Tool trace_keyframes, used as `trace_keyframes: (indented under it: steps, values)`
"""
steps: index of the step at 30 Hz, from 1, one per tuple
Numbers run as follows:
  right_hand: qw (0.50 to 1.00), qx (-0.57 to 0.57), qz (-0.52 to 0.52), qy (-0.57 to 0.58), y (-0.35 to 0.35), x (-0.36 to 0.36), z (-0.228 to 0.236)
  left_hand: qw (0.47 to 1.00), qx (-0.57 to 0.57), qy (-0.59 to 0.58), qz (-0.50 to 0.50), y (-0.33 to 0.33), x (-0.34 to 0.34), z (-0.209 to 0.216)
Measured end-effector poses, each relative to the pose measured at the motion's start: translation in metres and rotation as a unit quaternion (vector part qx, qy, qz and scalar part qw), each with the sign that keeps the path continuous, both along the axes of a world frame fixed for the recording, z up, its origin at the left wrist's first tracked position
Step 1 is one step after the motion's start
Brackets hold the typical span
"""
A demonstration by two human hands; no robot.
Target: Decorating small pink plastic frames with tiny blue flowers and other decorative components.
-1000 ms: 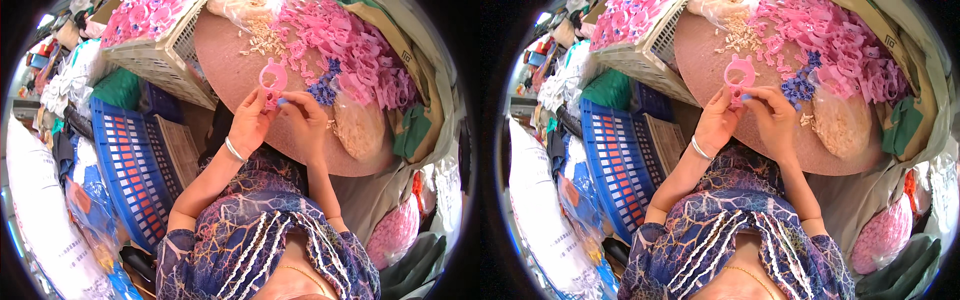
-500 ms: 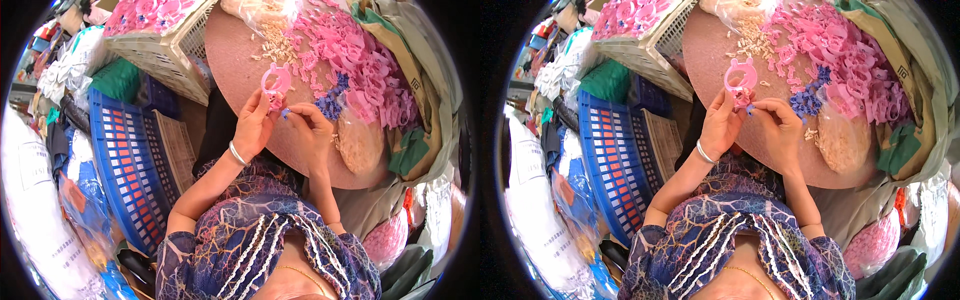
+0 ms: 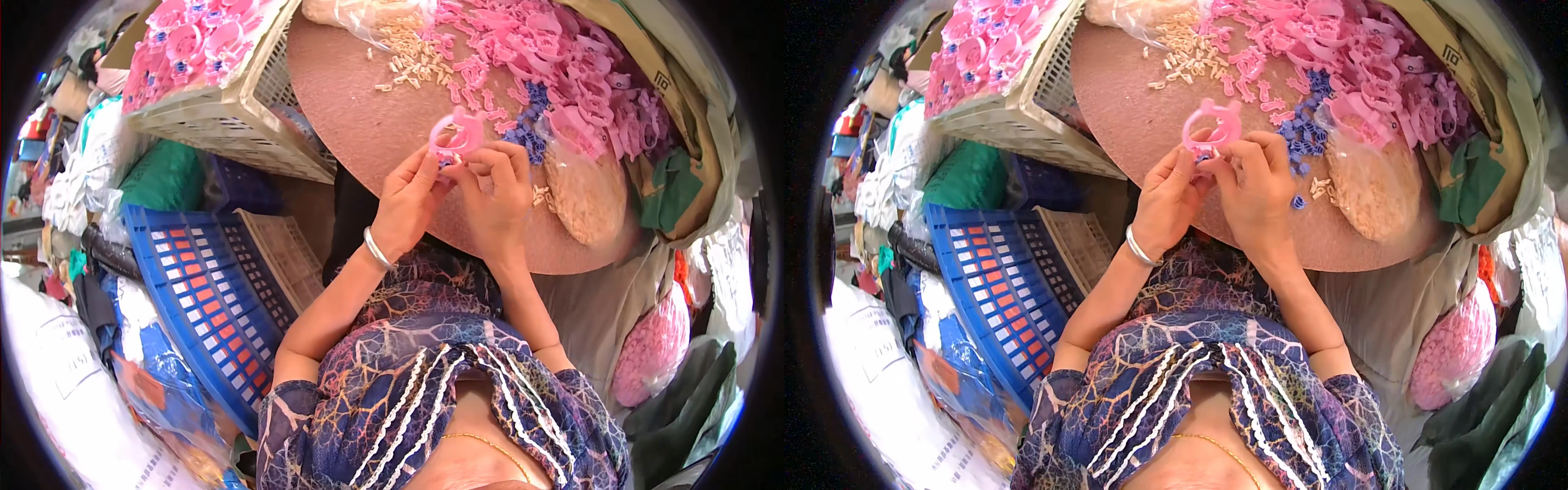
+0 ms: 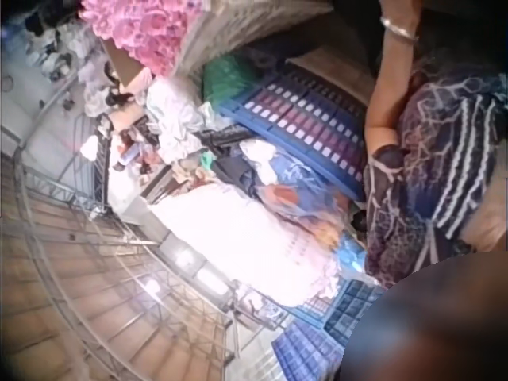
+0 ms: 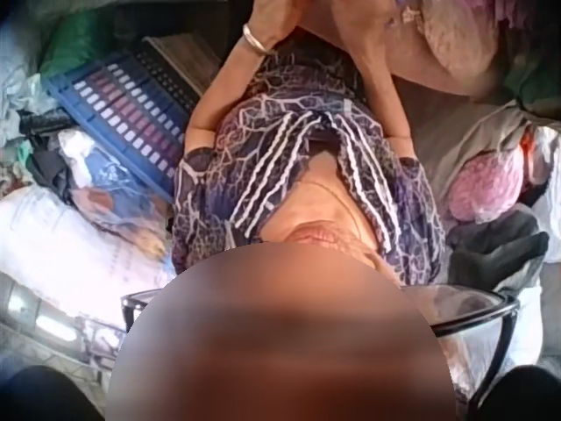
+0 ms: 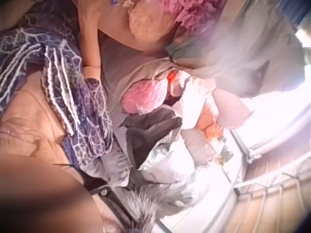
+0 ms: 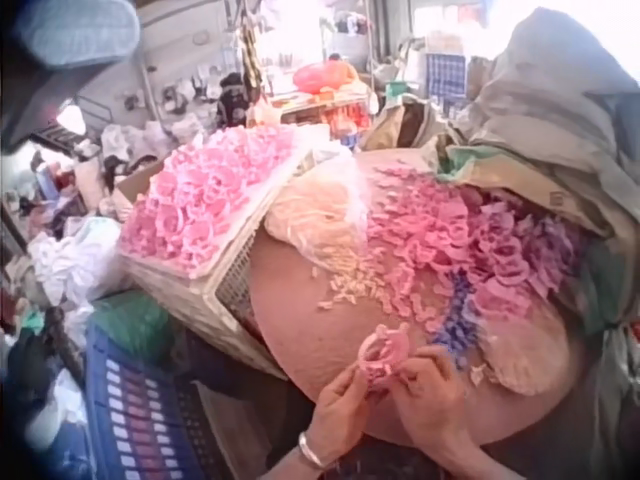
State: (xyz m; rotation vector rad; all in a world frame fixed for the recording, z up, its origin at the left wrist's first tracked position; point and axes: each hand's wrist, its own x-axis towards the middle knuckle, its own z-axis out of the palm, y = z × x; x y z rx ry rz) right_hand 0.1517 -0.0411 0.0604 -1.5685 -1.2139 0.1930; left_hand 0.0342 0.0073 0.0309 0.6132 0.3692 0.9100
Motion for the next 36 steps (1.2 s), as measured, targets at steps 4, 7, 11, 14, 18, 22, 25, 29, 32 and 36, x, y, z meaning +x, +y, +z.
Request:
trace_keyframes:
  steps: [4,7,11,14,18,22,25,29,32,36]
  values:
    - [0.992,0.068,-0.005,-0.102,0.003,0.004,0.003,0.995,-0.050,-0.063,-0.051,0.007,-0.009,0.002]
    - [0.995,0.068,0.016,-0.071,0.005,0.008,-0.001,0.992,-0.088,-0.080,-0.038,0.008,-0.009,0.006]
    - [0.999,-0.018,0.026,0.006,0.005,-0.002,0.009,0.995,-0.077,-0.067,0.002,0.005,-0.011,0.002]
    - [0.998,-0.029,0.031,0.050,0.012,-0.012,0.011,0.997,-0.059,-0.042,0.033,0.002,-0.010,0.004]
    - [0.995,-0.062,0.033,0.070,0.014,-0.014,0.010,0.999,-0.017,-0.015,0.048,0.000,-0.009,-0.006]
    - [0.999,-0.041,0.027,-0.007,0.013,-0.011,0.007,0.998,-0.007,-0.025,0.049,0.000,-0.008,-0.008]
    - [0.993,0.007,0.019,-0.118,0.012,-0.012,0.008,0.999,-0.004,-0.002,0.043,0.000,-0.007,-0.005]
    - [0.992,0.020,0.018,-0.121,0.012,-0.013,0.011,0.997,-0.017,-0.033,0.066,-0.004,-0.004,-0.007]
    - [0.992,0.029,0.038,-0.115,0.013,-0.008,0.000,0.996,-0.034,-0.065,0.060,-0.003,-0.002,-0.008]
    - [0.995,0.023,0.046,-0.083,0.009,-0.007,0.002,0.997,-0.024,-0.024,0.076,-0.008,-0.001,-0.006]
